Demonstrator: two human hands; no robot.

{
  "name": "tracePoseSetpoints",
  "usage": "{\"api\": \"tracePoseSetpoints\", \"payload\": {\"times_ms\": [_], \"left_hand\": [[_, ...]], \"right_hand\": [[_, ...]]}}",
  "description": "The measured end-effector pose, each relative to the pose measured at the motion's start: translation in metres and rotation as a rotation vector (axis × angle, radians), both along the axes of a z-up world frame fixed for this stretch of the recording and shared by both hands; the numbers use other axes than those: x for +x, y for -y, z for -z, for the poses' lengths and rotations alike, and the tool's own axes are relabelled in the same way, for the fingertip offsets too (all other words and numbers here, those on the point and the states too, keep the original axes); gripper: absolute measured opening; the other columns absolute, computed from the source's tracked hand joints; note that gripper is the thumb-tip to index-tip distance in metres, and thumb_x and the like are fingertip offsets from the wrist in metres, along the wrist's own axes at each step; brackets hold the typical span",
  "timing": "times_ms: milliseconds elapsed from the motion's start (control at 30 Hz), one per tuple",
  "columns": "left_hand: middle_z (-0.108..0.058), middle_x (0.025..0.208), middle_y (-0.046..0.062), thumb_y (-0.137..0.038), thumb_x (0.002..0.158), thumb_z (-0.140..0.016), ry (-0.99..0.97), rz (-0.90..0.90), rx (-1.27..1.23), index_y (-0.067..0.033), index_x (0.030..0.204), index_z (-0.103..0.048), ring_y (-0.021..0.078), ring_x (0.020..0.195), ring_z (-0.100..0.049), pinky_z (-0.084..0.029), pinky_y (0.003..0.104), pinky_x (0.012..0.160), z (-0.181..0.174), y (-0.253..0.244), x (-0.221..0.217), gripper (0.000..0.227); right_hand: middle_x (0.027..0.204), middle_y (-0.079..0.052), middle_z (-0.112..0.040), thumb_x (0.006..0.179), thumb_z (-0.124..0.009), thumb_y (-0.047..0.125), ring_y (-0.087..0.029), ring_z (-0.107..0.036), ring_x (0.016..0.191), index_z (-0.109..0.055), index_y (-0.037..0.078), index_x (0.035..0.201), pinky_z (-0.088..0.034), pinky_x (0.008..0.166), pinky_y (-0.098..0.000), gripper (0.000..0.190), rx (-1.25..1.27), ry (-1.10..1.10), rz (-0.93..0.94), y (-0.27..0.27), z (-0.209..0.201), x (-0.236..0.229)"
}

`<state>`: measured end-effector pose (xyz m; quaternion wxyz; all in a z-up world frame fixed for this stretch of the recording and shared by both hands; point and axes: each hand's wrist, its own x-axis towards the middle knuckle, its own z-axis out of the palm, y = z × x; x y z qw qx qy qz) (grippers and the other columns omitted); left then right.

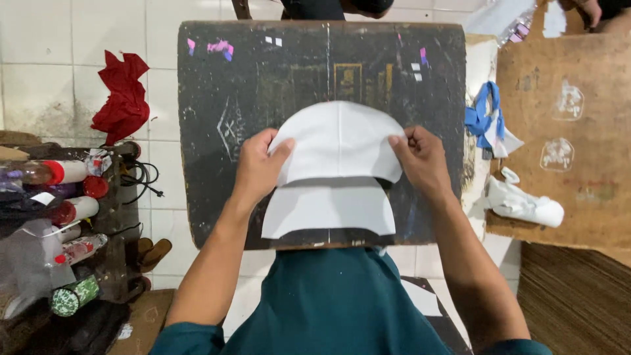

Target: The person repeatedly wipes a dark work surface and white semi-circular paper pieces using a white cloth. The person places the paper pieces on the surface, wipes them, and then wipes the surface itself in a repetitive cycle.

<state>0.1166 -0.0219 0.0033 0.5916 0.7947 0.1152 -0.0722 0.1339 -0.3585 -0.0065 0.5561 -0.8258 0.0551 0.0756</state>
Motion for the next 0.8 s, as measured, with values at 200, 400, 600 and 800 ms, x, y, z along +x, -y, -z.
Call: {"api": "tracePoseSetpoints", "payload": {"times_ms": [200,400,600,800], "left_hand": [[-0.065,0.067,0.015,-0.018,0.094,-0.07,0.155,-0.075,0.212,-0.0044,0.091,-0.073,0.0263,0.062,-0.062,-0.046,0.04,0.059,0.033,0.0,0.092,0.014],[-0.073,0.079,0.019,-0.022,0.096,-0.066,0.152,-0.098,0.396,-0.0101,0.101,-0.072,0.0415,0.075,-0.073,-0.052,0.047,0.06,0.011,-0.002,0.123,0.014],[-0.065,0.113,0.043,-0.006,0.103,-0.058,0.234,-0.013,0.484,0.0012,0.131,-0.056,0.0553,0.104,-0.068,-0.06,0.057,0.074,-0.006,0.01,0.109,0.029],[-0.074,0.091,0.021,-0.017,0.104,-0.062,0.335,0.056,0.751,-0.0118,0.112,-0.064,0.0426,0.074,-0.074,-0.057,0.05,0.057,0.024,-0.005,0.104,0.01]], "right_hand": [[0.071,-0.014,-0.061,0.107,-0.072,0.022,-0.022,-0.06,0.066,-0.073,-0.003,0.104,-0.044,0.058,-0.0394,0.024,-0.256,0.154,-0.044,-0.006,0.03,0.094],[0.076,-0.009,-0.07,0.1,-0.073,0.017,-0.031,-0.071,0.07,-0.07,0.003,0.113,-0.051,0.059,-0.0432,0.019,-0.446,0.25,-0.068,-0.029,0.035,0.135],[0.084,-0.019,-0.07,0.107,-0.061,0.016,-0.046,-0.071,0.073,-0.053,0.005,0.131,-0.051,0.059,-0.0548,0.027,-0.64,0.395,-0.104,-0.045,0.025,0.116],[0.085,-0.01,-0.07,0.109,-0.065,0.025,-0.038,-0.072,0.072,-0.056,0.013,0.114,-0.053,0.059,-0.0487,0.015,-0.704,0.423,-0.105,-0.029,0.049,0.117]]}}
